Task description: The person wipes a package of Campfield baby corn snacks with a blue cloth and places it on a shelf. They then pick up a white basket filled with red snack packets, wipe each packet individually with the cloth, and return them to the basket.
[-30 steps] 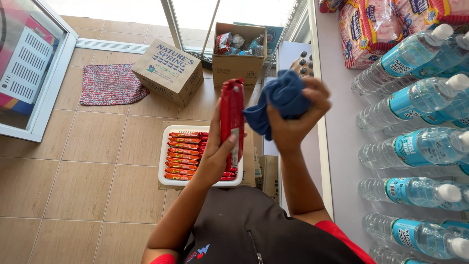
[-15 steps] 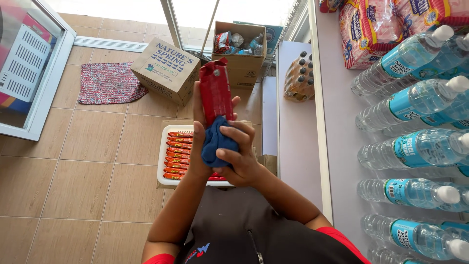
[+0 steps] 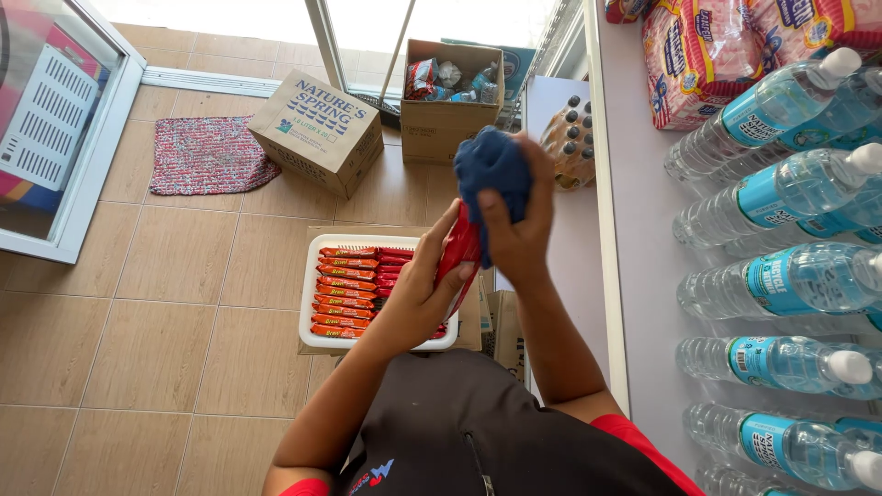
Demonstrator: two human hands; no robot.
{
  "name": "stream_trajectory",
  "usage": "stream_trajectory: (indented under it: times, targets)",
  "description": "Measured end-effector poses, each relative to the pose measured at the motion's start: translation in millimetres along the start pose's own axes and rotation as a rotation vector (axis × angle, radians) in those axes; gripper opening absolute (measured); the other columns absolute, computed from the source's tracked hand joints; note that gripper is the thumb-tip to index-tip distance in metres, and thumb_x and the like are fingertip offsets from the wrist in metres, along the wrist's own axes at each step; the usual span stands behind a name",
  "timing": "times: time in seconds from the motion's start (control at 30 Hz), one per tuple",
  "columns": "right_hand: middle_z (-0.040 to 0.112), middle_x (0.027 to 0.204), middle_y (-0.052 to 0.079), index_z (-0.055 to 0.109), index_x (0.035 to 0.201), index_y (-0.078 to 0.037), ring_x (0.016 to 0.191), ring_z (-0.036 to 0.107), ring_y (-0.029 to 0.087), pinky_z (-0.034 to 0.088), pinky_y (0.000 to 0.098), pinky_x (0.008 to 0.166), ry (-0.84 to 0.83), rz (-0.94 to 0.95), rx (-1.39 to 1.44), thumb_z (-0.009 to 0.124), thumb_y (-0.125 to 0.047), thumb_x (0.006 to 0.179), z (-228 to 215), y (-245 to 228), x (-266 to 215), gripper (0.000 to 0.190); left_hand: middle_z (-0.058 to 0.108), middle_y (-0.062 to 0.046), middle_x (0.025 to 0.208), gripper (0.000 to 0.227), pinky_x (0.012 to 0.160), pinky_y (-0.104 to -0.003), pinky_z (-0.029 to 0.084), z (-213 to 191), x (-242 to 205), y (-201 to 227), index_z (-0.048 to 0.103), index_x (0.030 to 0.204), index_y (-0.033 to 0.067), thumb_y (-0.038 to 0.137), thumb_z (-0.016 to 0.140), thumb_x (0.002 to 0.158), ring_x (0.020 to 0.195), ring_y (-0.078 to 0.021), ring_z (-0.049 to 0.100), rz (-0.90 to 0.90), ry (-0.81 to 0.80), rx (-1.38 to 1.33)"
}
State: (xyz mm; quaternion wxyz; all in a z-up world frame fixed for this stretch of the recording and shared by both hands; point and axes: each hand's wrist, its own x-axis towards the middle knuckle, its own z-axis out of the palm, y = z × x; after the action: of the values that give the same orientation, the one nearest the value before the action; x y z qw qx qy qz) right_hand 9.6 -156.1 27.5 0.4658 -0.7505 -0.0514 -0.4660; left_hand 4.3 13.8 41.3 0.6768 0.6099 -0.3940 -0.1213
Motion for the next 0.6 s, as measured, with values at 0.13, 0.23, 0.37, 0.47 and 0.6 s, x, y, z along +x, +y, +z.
stream_trajectory:
  times: [0.13, 0.23, 0.37, 0.47, 0.6]
  targets:
    - [0.048, 0.154, 0.013, 0.028, 0.162, -0.017, 0.139, 0.049, 0.022, 0.035, 0.0414, 0.124, 0.043, 0.196, 0.305, 0.060, -0.035, 0.109, -15.9, 4.0, 4.8, 0.064, 0.046, -0.031, 0.149, 0.063, 0.100, -0.057, 0.048, -10.5, -9.8, -10.8, 0.029, 0.161, 0.0120, 0.014, 0.055, 0.104, 0.121, -0.0434, 0.059, 0.006, -0.003, -0.191]
    - [0.050, 0.149, 0.012, 0.023, 0.163, -0.022, 0.133, 0.055, 0.021, 0.039, 0.0464, 0.125, 0.114, 0.317, 0.594, 0.056, -0.036, 0.110, -4.8, -2.6, -9.5, 0.063, 0.044, -0.024, 0.154, 0.060, 0.110, -0.051, 0.043, -10.7, -8.5, -14.0, 0.027, 0.160, 0.0071, 0.012, 0.050, 0.105, 0.133, -0.0352, 0.052, 0.010, 0.045, -0.313]
    - [0.035, 0.162, 0.012, 0.023, 0.163, -0.018, 0.147, 0.036, 0.021, 0.024, 0.0425, 0.128, 0.084, 0.294, 0.528, 0.060, -0.047, 0.103, 14.7, -24.1, -38.8, 0.076, 0.017, -0.019, 0.166, 0.062, 0.125, -0.056, 0.015, 0.3, 6.7, -18.3, 0.015, 0.163, 0.0107, 0.022, 0.043, 0.109, 0.152, -0.0386, 0.021, 0.022, 0.039, -0.320]
    - [0.032, 0.162, 0.012, 0.019, 0.161, -0.017, 0.146, 0.032, 0.025, 0.018, 0.0448, 0.127, 0.009, 0.218, 0.506, 0.064, -0.037, 0.098, 26.8, -20.7, -62.6, 0.080, 0.009, -0.018, 0.169, 0.072, 0.126, -0.056, 0.009, 6.6, 16.2, -30.7, 0.001, 0.166, 0.0147, 0.035, 0.041, 0.109, 0.154, -0.0366, 0.014, 0.041, 0.078, -0.414]
    - [0.031, 0.153, 0.018, 0.028, 0.150, -0.010, 0.141, 0.032, 0.030, 0.023, 0.0475, 0.119, 0.002, 0.095, 0.334, 0.072, -0.034, 0.093, 37.9, -32.0, -77.4, 0.076, 0.013, -0.005, 0.173, 0.085, 0.128, -0.040, 0.011, 4.9, 23.4, -21.1, 0.008, 0.167, 0.0163, 0.065, 0.036, 0.104, 0.152, -0.0148, 0.022, 0.078, 0.184, -0.577]
